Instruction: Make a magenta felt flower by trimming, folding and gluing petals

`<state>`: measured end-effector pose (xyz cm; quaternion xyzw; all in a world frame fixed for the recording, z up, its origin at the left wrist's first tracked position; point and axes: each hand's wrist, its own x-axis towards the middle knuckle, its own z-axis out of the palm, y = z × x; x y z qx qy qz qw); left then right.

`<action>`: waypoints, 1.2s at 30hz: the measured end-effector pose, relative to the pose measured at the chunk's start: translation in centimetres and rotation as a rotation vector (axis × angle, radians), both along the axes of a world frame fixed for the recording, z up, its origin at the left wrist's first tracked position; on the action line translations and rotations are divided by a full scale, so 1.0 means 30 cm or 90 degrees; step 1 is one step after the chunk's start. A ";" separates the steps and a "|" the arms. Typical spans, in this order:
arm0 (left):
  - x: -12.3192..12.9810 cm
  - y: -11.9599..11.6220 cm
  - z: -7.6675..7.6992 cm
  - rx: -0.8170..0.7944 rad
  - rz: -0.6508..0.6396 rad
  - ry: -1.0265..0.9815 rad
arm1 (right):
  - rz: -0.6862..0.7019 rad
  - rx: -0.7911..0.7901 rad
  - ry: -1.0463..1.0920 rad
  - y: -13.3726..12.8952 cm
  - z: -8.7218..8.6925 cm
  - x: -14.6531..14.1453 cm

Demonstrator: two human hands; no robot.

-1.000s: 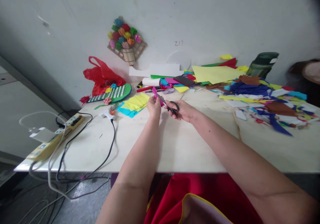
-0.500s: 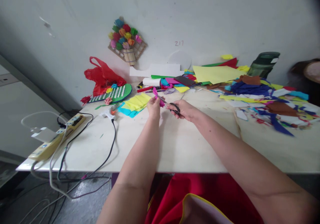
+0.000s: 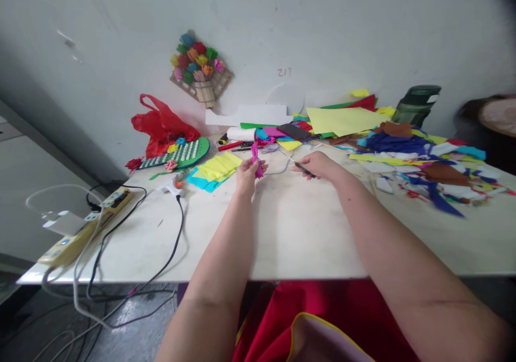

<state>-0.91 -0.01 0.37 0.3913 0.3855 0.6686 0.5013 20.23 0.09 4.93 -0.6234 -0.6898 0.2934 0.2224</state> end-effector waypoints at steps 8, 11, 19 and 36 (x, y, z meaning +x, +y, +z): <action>0.014 -0.022 0.011 -0.014 -0.124 0.000 | -0.177 0.052 -0.371 0.041 -0.034 0.007; 0.019 -0.025 0.006 -0.025 -0.179 -0.017 | -0.208 0.047 -0.357 0.048 -0.037 0.025; 0.021 -0.037 0.007 -0.036 -0.246 -0.002 | -0.229 0.037 -0.357 0.066 -0.050 0.050; 0.072 -0.029 -0.007 0.105 -0.008 0.363 | -0.044 -0.076 0.535 -0.021 -0.065 -0.129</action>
